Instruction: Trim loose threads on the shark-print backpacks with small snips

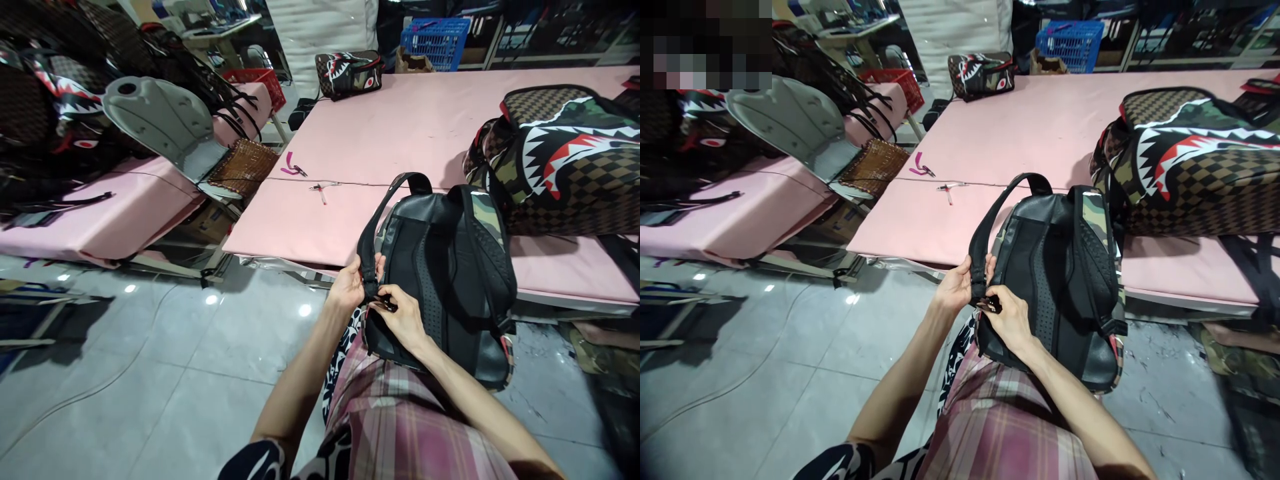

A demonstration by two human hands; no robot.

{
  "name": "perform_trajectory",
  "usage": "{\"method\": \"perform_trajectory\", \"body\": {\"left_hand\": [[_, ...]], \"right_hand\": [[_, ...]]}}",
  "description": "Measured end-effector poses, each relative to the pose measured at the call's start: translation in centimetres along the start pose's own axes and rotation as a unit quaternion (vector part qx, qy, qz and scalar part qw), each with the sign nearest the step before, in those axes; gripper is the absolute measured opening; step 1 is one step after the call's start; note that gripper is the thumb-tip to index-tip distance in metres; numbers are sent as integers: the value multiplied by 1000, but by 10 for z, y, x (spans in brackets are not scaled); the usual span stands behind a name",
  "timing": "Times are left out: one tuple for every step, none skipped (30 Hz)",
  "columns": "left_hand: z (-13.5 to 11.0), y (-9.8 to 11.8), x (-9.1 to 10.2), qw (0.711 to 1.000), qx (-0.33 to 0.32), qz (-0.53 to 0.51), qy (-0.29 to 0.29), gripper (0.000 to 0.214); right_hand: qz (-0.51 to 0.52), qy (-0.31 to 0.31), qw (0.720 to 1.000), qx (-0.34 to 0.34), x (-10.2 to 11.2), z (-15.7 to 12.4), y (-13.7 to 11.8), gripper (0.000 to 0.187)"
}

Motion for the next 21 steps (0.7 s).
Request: {"method": "perform_trajectory", "body": {"left_hand": [[0, 0, 0, 1000, -10, -7, -3, 44], [0, -1, 0, 1000, -22, -16, -6, 43], [1, -1, 1, 999, -33, -26, -9, 43], [2, -1, 2, 999, -39, -35, -13, 43], [3, -2, 3, 998, -41, -43, -18, 43], [5, -2, 4, 998, -39, -50, -24, 43], [6, -2, 5, 997, -33, -54, -31, 43], [7, -1, 6, 997, -26, -56, -38, 43], [7, -1, 6, 997, -21, -56, -44, 43], [8, 0, 6, 997, -17, -55, -48, 43], [7, 1, 5, 997, -14, -53, -51, 43], [7, 1, 4, 997, -11, -52, -52, 42], [6, 1, 3, 997, -11, -55, -52, 42], [6, 1, 2, 997, -14, -60, -51, 42], [6, 0, 1, 997, -19, -64, -49, 42], [6, -1, 0, 996, -23, -67, -46, 42], [6, -2, -1, 996, -28, -66, -45, 41], [6, -3, -1, 997, -31, -62, -43, 41], [7, -4, -1, 997, -34, -56, -39, 39], [6, -4, 0, 998, -37, -49, -34, 37], [6, -4, 0, 998, -41, -41, -28, 35]], "right_hand": [[-20, 2, 1000, 2, -2, -2, 0, 6], [-49, 7, 999, 14, -4, -5, -1, 3], [-80, 15, 996, 33, -6, -8, -3, 6], [-109, 21, 992, 58, -7, -11, -4, 10], [-129, 22, 987, 88, -8, -15, -6, 11], [-137, 17, 983, 118, -9, -18, -8, 12], [-133, 9, 981, 143, -9, -20, -9, 14], [-121, 2, 980, 159, -9, -21, -9, 17], [-109, 3, 981, 161, -7, -20, -9, 21], [-101, 10, 983, 153, -5, -19, -9, 23], [-99, 24, 985, 140, -2, -16, -8, 24], [-103, 36, 986, 129, 1, -12, -8, 23], [-112, 45, 985, 124, 3, -8, -7, 21], [-123, 51, 983, 127, 5, -3, -7, 19], [-134, 54, 980, 135, 6, 1, -7, 17], [-143, 53, 978, 144, 8, 4, -8, 16], [-151, 50, 976, 151, 8, 7, -7, 17], [-155, 44, 975, 155, 9, 9, -7, 18], [-153, 38, 975, 154, 9, 10, -7, 19], [-140, 32, 979, 144, 10, 11, -6, 19], [-114, 30, 986, 120, 11, 11, -5, 20]]}}
Point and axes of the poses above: each hand's wrist, its own z-axis towards the middle knuckle, its own x-axis out of the back of the hand, y = z × x, the point moved 2 cm from there along z, towards the middle knuckle, and after that the axes turned 9 degrees about x, right-handed, at the moved point
